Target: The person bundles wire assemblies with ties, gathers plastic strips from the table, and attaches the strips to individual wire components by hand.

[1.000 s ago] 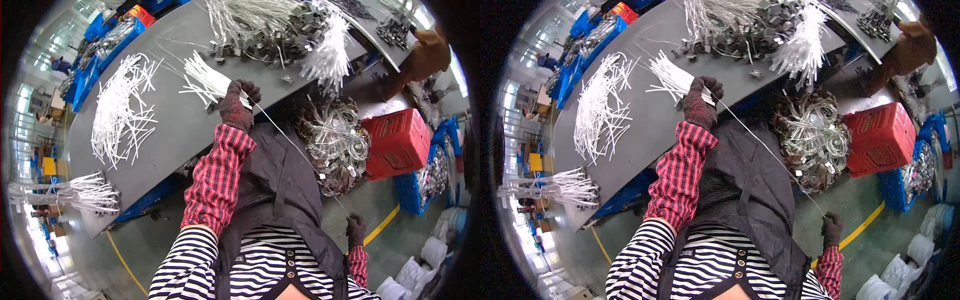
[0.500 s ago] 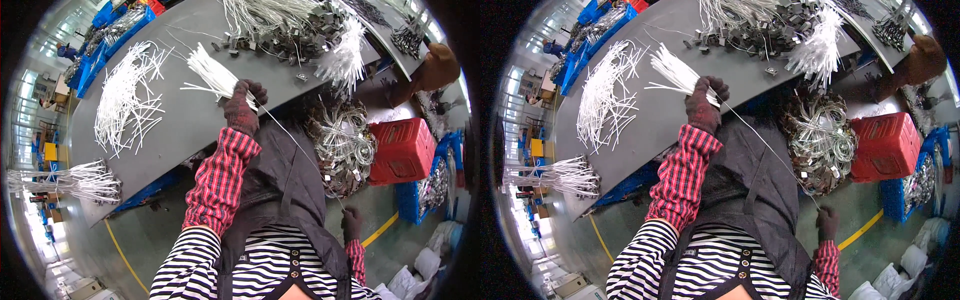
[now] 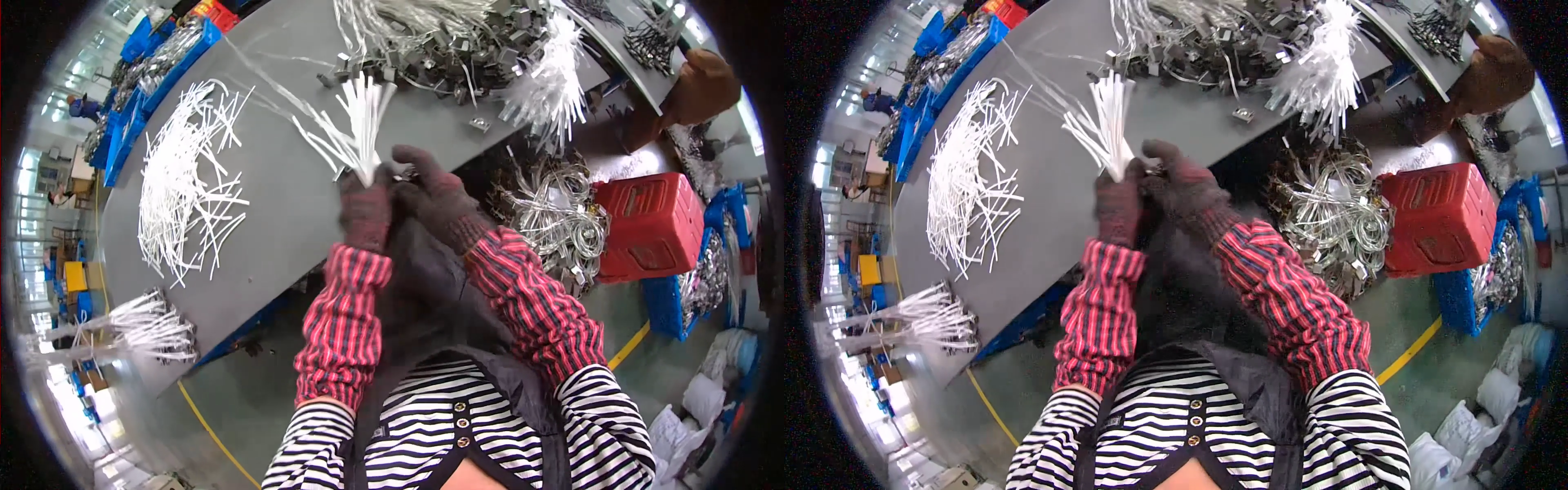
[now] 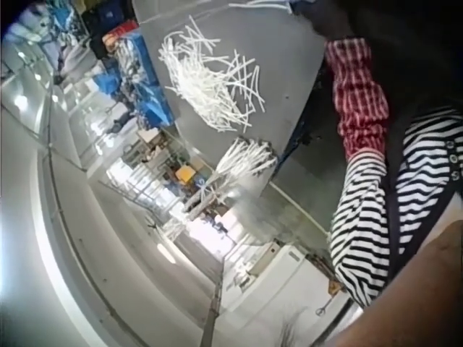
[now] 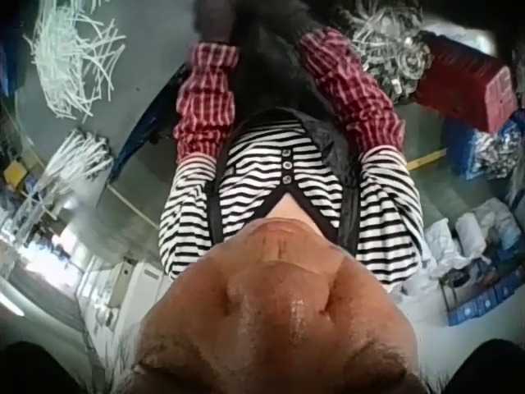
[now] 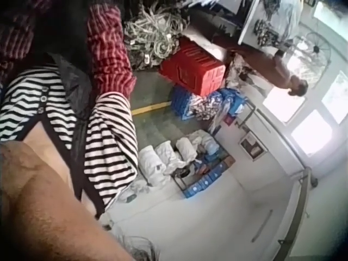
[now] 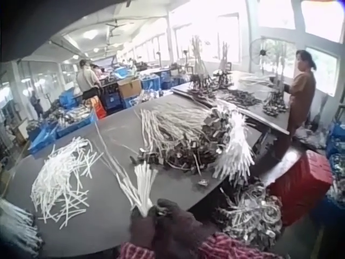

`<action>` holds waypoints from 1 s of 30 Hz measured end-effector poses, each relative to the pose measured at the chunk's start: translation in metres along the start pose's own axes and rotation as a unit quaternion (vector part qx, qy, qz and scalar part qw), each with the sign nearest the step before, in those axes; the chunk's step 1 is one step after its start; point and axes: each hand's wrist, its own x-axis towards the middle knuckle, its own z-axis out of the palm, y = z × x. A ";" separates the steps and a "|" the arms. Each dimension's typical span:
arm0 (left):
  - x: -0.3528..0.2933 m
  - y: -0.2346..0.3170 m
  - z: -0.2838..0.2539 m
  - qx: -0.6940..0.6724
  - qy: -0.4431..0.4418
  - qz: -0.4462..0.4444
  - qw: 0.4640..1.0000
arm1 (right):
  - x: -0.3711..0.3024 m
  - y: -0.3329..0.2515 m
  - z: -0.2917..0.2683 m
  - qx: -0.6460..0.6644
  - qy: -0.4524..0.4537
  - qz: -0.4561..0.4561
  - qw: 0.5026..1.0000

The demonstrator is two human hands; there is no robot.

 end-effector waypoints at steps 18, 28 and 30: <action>-0.046 0.044 0.100 -0.433 -0.216 -0.215 0.849 | -0.113 0.030 -0.057 -0.171 0.066 -0.155 0.971; -0.028 0.028 0.127 -0.531 -0.177 -0.224 0.798 | -0.436 0.130 -0.123 0.081 0.318 0.404 0.854; -0.025 0.023 0.115 -0.541 -0.151 -0.170 0.810 | -0.482 0.151 -0.132 0.085 0.330 0.428 0.837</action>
